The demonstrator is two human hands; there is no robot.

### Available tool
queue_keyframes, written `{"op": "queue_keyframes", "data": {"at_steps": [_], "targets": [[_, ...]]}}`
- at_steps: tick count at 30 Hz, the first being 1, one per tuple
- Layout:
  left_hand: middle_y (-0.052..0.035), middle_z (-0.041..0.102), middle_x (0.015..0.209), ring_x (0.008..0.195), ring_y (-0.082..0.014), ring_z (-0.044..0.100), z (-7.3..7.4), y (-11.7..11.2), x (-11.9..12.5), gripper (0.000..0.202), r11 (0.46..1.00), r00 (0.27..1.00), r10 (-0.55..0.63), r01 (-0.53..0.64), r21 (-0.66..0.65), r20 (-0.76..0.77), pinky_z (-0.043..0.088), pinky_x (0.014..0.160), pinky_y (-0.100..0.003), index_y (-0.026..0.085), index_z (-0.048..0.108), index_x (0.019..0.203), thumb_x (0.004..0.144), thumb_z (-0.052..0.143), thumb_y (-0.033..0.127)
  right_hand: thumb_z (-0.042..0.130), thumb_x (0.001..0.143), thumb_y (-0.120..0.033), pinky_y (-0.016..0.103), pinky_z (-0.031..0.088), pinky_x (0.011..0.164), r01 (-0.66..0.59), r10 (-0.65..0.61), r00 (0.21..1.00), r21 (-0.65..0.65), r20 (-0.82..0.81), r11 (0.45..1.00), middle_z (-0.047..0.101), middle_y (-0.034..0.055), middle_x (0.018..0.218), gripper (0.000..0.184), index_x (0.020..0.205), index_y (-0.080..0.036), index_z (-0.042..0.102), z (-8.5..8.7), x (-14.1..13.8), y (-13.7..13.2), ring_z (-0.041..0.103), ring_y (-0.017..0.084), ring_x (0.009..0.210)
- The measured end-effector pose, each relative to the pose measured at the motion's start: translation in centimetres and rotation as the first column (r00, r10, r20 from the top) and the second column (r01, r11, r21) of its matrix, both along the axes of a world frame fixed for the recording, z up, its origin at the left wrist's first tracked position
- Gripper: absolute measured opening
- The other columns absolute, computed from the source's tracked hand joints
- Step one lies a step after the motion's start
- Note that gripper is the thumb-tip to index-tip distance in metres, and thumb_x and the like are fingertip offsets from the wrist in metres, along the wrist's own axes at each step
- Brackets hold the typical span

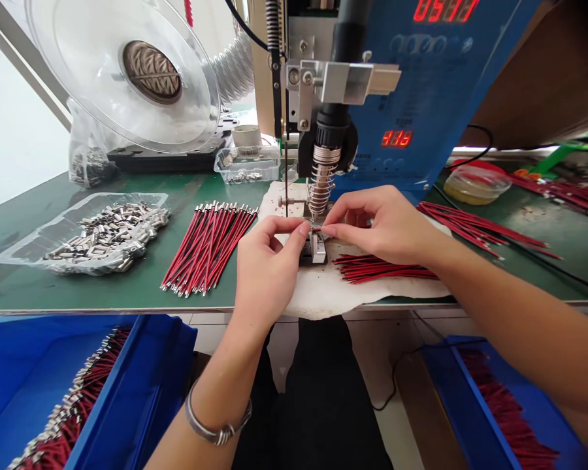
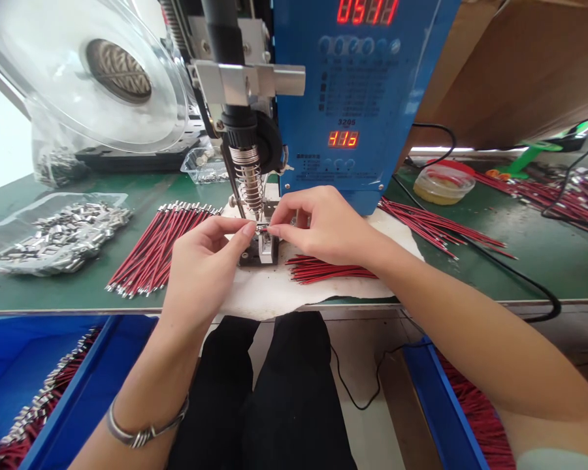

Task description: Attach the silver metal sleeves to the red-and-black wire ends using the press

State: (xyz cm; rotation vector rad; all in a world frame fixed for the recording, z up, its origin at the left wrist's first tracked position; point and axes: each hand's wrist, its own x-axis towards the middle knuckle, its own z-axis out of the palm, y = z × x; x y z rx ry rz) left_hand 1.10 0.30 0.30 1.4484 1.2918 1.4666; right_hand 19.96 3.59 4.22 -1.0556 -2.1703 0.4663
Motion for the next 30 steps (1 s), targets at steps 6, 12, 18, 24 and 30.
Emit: {"op": "queue_keyframes", "data": {"at_steps": [6,12,18,24,30], "targets": [[-0.0028,0.07,0.073,0.061,-0.0147,0.057,-0.06,-0.01,-0.03,0.021,1.0,1.0,0.008,-0.008,-0.005,-0.005,0.038,0.056,-0.028,0.02,0.077,0.088,0.083,0.079,0.041,0.072,0.087,-0.032,0.028,0.038,0.055,0.04,-0.04,0.999,0.03,-0.005,0.999,0.064,-0.002,0.061,0.018,0.079,-0.018,0.075,-0.1,-0.22,-0.22,0.052,0.01,0.054],[-0.0043,0.072,0.078,0.066,-0.0166,0.06,0.01,-0.13,-0.02,0.022,1.0,0.999,0.022,-0.022,0.001,-0.029,0.04,0.057,-0.028,0.02,0.078,0.089,0.084,0.078,0.042,0.073,0.086,-0.033,0.028,0.037,0.053,0.063,-0.063,0.998,0.013,-0.007,0.998,0.061,-0.0027,0.057,0.017,0.077,-0.018,0.075,-0.05,-0.3,-0.36,0.05,0.01,0.053],[-0.0048,0.072,0.08,0.069,-0.0175,0.061,0.08,-0.22,0.07,0.018,0.999,0.998,0.039,-0.039,0.005,-0.04,0.04,0.056,-0.027,0.02,0.079,0.088,0.084,0.077,0.037,0.072,0.086,-0.032,0.028,0.036,0.054,0.059,-0.059,0.998,0.012,-0.005,0.998,0.061,-0.0026,0.057,0.016,0.078,-0.019,0.074,-0.01,-0.26,-0.4,0.049,0.01,0.053],[-0.0053,0.073,0.083,0.072,-0.0181,0.063,0.15,-0.2,0.11,0.018,0.999,0.999,0.034,-0.034,-0.005,-0.027,0.041,0.056,-0.027,0.02,0.079,0.089,0.084,0.077,0.037,0.072,0.086,-0.032,0.029,0.037,0.057,0.07,-0.07,0.998,-0.001,-0.006,0.998,0.06,-0.0028,0.058,0.016,0.078,-0.02,0.075,-0.01,-0.31,-0.49,0.05,0.01,0.055],[-0.0045,0.073,0.08,0.07,-0.0175,0.062,-0.01,-0.23,-0.01,0.019,0.999,0.999,0.037,-0.037,-0.001,-0.039,0.042,0.058,-0.028,0.021,0.08,0.09,0.085,0.076,0.038,0.072,0.086,-0.031,0.03,0.036,0.058,0.077,-0.077,0.997,-0.017,-0.008,0.997,0.059,-0.003,0.058,0.015,0.077,-0.019,0.074,0.1,-0.43,-0.62,0.05,0.011,0.055]]}}
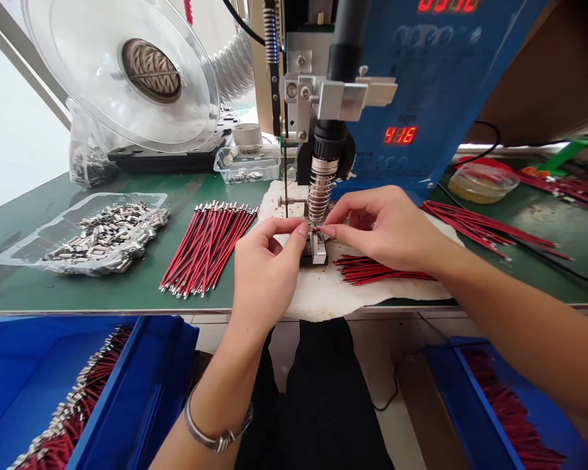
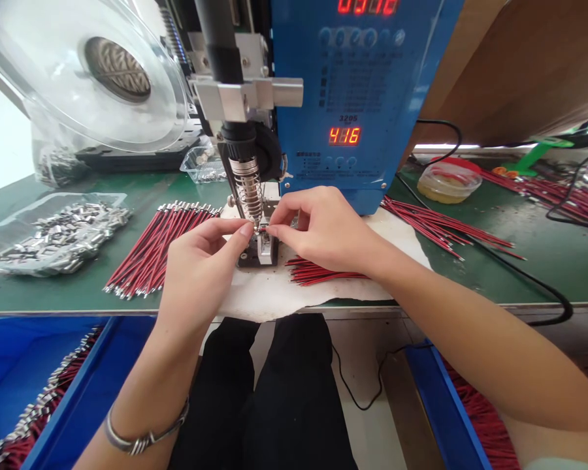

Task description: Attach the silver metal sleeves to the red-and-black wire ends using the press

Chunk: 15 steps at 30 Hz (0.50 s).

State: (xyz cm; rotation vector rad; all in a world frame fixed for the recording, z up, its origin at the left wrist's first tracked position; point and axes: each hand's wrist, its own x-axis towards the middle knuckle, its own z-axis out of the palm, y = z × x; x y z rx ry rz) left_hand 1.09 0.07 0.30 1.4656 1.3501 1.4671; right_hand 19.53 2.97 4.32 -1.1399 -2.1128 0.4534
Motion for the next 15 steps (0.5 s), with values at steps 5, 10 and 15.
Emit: {"op": "queue_keyframes", "data": {"at_steps": [5,10,15], "targets": [[-0.0047,0.072,0.08,0.07,-0.0183,0.063,-0.03,0.11,0.0,0.019,1.0,1.0,-0.011,0.011,-0.001,0.018,0.043,0.059,-0.028,0.02,0.08,0.091,0.084,0.077,0.038,0.071,0.085,-0.028,0.03,0.037,0.057,-0.003,0.003,1.0,0.011,-0.001,1.0,0.061,-0.0025,0.059,0.013,0.076,-0.019,0.074,0.03,-0.07,0.01,0.052,0.011,0.056],[-0.0045,0.072,0.078,0.068,-0.0174,0.062,0.07,0.11,0.06,0.019,1.0,1.0,-0.001,0.001,-0.009,0.018,0.042,0.057,-0.028,0.02,0.08,0.09,0.084,0.078,0.038,0.071,0.086,-0.029,0.029,0.037,0.057,-0.004,0.004,1.0,0.013,-0.005,1.0,0.062,-0.0026,0.059,0.013,0.077,-0.019,0.074,-0.08,-0.03,0.1,0.051,0.011,0.054],[-0.0047,0.074,0.081,0.07,-0.0173,0.063,0.13,0.08,0.15,0.018,1.0,1.0,-0.003,0.004,-0.014,0.019,0.042,0.057,-0.027,0.02,0.079,0.089,0.084,0.078,0.037,0.071,0.085,-0.027,0.03,0.037,0.057,0.0,0.0,1.0,0.012,-0.01,1.0,0.061,-0.0028,0.058,0.012,0.076,-0.019,0.074,-0.03,-0.01,0.0,0.05,0.01,0.053]]}}
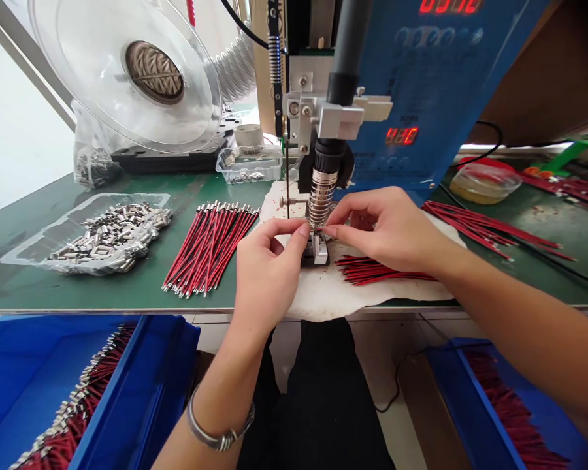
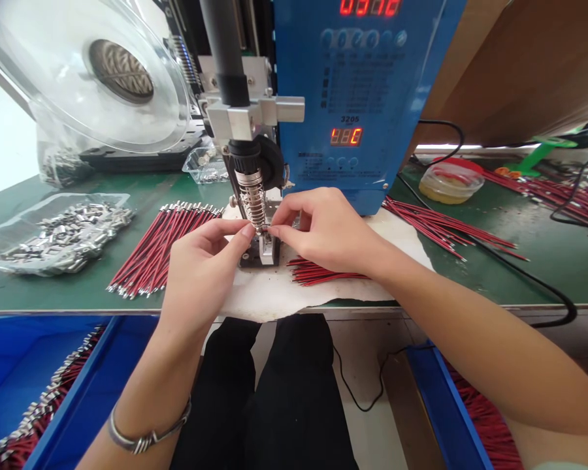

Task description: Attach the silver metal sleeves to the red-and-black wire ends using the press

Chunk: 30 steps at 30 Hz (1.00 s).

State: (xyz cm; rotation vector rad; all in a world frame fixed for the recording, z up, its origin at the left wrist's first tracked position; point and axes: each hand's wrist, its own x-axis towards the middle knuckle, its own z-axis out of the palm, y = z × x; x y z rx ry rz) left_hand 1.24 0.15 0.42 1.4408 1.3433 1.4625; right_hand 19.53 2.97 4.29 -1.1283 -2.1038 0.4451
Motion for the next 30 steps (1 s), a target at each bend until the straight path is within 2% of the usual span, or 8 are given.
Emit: {"op": "queue_keyframes", "data": {"at_steps": [22,30], "targets": [[-0.0038,0.071,0.077,0.068,-0.016,0.062,0.15,-0.03,0.04,0.016,1.0,1.0,0.01,-0.009,0.011,-0.019,0.042,0.057,-0.026,0.02,0.079,0.087,0.084,0.077,0.035,0.071,0.086,-0.027,0.027,0.037,0.053,-0.008,0.008,1.0,0.017,0.01,1.0,0.063,-0.0041,0.06,0.013,0.078,-0.019,0.075,-0.19,0.04,0.15,0.05,0.008,0.051],[-0.0033,0.07,0.074,0.064,-0.0149,0.058,-0.1,0.0,-0.06,0.017,1.0,1.0,0.004,-0.004,0.025,-0.029,0.038,0.054,-0.026,0.02,0.079,0.088,0.085,0.076,0.037,0.071,0.086,-0.028,0.026,0.036,0.05,0.002,-0.003,1.0,0.033,0.02,0.999,0.061,-0.0047,0.056,0.014,0.077,-0.019,0.075,-0.39,0.05,-0.03,0.047,0.007,0.048]]}}
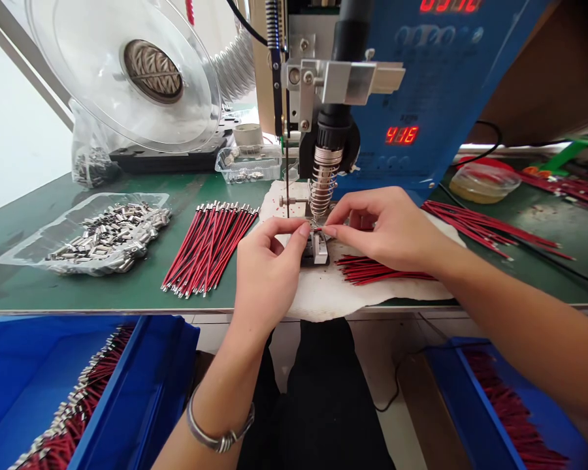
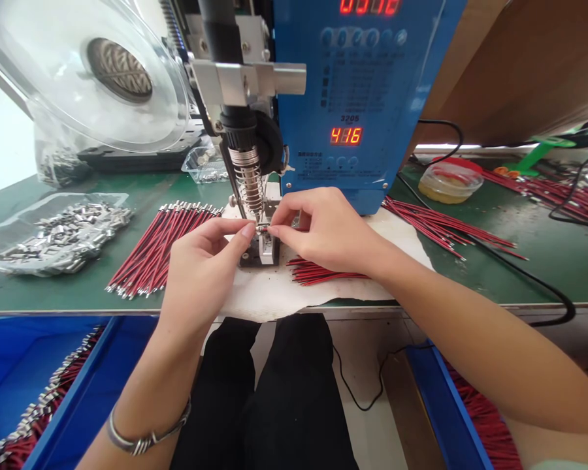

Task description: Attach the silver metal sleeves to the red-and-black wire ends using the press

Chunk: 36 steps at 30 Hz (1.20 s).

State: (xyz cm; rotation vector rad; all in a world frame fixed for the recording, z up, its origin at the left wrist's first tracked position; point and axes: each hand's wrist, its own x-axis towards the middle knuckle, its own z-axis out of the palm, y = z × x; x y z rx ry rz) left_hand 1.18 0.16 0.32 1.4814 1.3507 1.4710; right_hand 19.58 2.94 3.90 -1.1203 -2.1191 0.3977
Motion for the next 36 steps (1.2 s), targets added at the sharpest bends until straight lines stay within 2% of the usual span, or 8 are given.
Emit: {"op": "queue_keyframes", "data": {"at_steps": [13,18,23,29,36], "targets": [[-0.0043,0.075,0.089,0.077,-0.0167,0.065,-0.29,-0.01,-0.38,0.014,0.997,0.994,-0.063,0.066,-0.029,0.092,0.046,0.065,-0.026,0.023,0.079,0.091,0.083,0.08,0.034,0.071,0.088,-0.027,0.027,0.041,0.057,-0.032,0.028,0.999,0.101,0.041,0.994,0.07,-0.0024,0.072,0.009,0.082,-0.02,0.075,-0.25,0.25,0.03,0.054,0.01,0.058],[-0.0051,0.075,0.09,0.08,-0.0183,0.066,-0.29,-0.05,-0.5,0.016,0.997,0.993,-0.075,0.077,-0.023,0.096,0.048,0.067,-0.027,0.021,0.078,0.092,0.083,0.08,0.035,0.072,0.087,-0.021,0.027,0.041,0.056,-0.082,0.072,0.995,0.164,0.066,0.983,0.071,-0.0024,0.074,0.006,0.082,-0.02,0.074,-0.18,0.3,-0.05,0.053,0.009,0.057],[-0.0052,0.075,0.09,0.08,-0.0174,0.066,-0.31,-0.09,-0.46,0.019,0.995,0.991,-0.095,0.097,-0.016,0.091,0.049,0.069,-0.027,0.02,0.076,0.088,0.085,0.078,0.039,0.072,0.089,-0.022,0.027,0.042,0.057,-0.129,0.111,0.989,0.199,0.098,0.971,0.072,-0.0024,0.076,0.006,0.085,-0.019,0.075,-0.22,0.65,0.13,0.053,0.008,0.056],[-0.0058,0.075,0.087,0.079,-0.0182,0.067,-0.2,-0.24,-0.54,0.024,0.993,0.988,-0.118,0.12,-0.013,0.103,0.049,0.067,-0.027,0.019,0.076,0.09,0.085,0.077,0.042,0.068,0.092,-0.023,0.027,0.042,0.058,-0.155,0.124,0.982,0.231,0.144,0.961,0.073,-0.0008,0.077,0.011,0.085,-0.018,0.075,-0.13,0.79,0.37,0.056,0.01,0.059],[-0.0057,0.075,0.084,0.07,-0.0156,0.062,0.15,-0.41,-0.58,0.02,0.996,0.993,-0.088,0.088,-0.008,0.076,0.045,0.058,-0.026,0.018,0.077,0.088,0.083,0.079,0.037,0.066,0.093,-0.027,0.029,0.042,0.06,-0.123,0.098,0.984,0.163,0.151,0.979,0.072,0.0001,0.078,0.012,0.087,-0.021,0.075,0.05,0.82,0.34,0.056,0.012,0.06]]}}
